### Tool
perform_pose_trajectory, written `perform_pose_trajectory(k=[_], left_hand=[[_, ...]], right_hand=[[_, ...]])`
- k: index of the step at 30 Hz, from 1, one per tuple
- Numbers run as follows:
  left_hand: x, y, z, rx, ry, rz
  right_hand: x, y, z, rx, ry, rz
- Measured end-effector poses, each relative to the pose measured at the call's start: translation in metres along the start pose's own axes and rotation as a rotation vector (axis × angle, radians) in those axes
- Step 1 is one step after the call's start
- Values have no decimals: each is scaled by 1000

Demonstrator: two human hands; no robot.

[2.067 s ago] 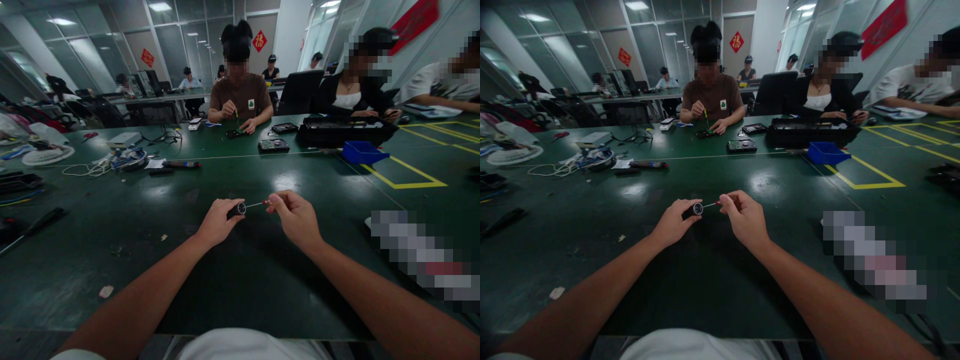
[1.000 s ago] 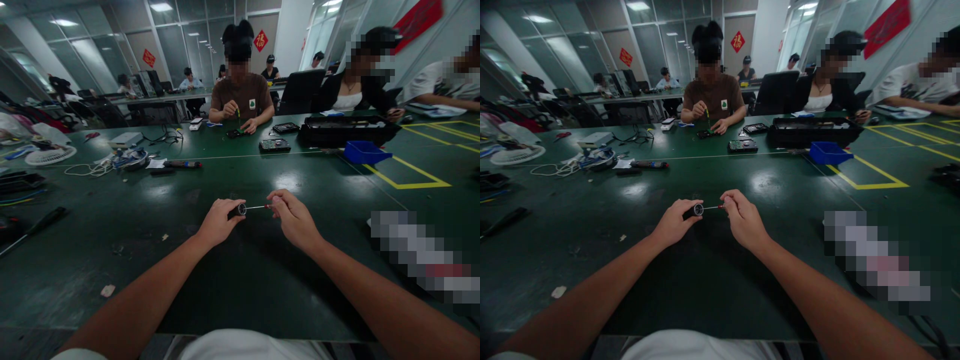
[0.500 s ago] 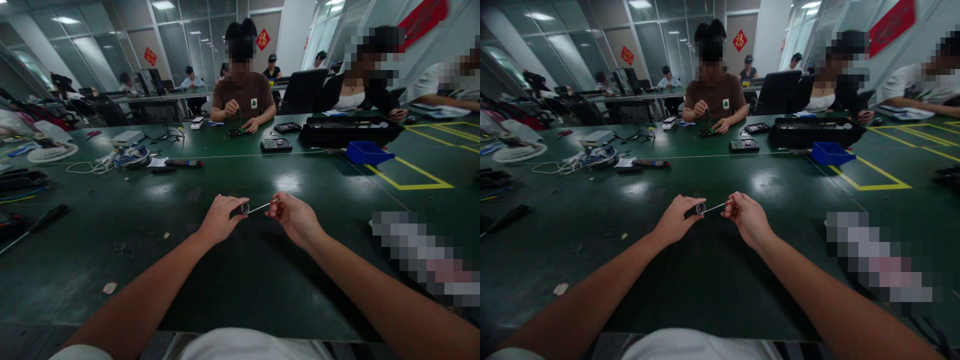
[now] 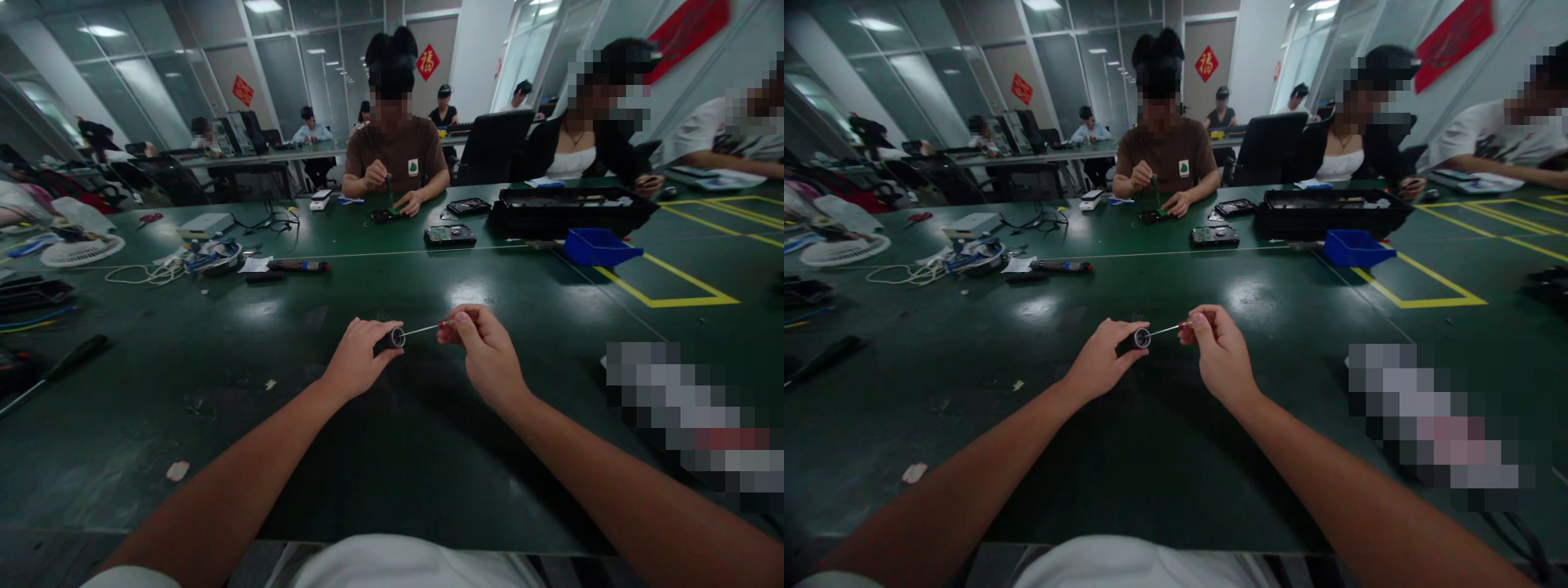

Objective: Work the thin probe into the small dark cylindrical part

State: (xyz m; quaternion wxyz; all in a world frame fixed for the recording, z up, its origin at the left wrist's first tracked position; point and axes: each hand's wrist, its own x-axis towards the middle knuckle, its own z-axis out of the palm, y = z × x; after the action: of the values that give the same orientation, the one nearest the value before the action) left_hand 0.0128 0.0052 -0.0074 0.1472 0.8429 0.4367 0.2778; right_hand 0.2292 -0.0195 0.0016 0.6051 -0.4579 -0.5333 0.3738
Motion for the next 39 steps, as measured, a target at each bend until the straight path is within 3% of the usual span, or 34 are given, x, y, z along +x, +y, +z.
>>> perform_pose_trajectory(k=[4,9,16,23,29,35,39], left_hand=[[0,0,-1,2,-13,-12],[1,0,-1,2,-9,-16],[1,2,-1,8,-26,-37],[0,-1,-1,-5,-4,-29],[1,-1,-1,1,-18,-45],[2,0,-1,15,-69,-61],[1,2,-1,-5,-62,-63]], right_hand=[[-2,-9,-2,-60,-24,-11],[-5,-21,-5,-352,-32,-13],[-5,-16,-5,-328,-134,-26],[-3,-13,-6,-319,-112,-26],[-5,-13,-6,-360,-195,31],[-3,-10,-1,-119,-100,59],[4,-5,0,142,-20,205]])
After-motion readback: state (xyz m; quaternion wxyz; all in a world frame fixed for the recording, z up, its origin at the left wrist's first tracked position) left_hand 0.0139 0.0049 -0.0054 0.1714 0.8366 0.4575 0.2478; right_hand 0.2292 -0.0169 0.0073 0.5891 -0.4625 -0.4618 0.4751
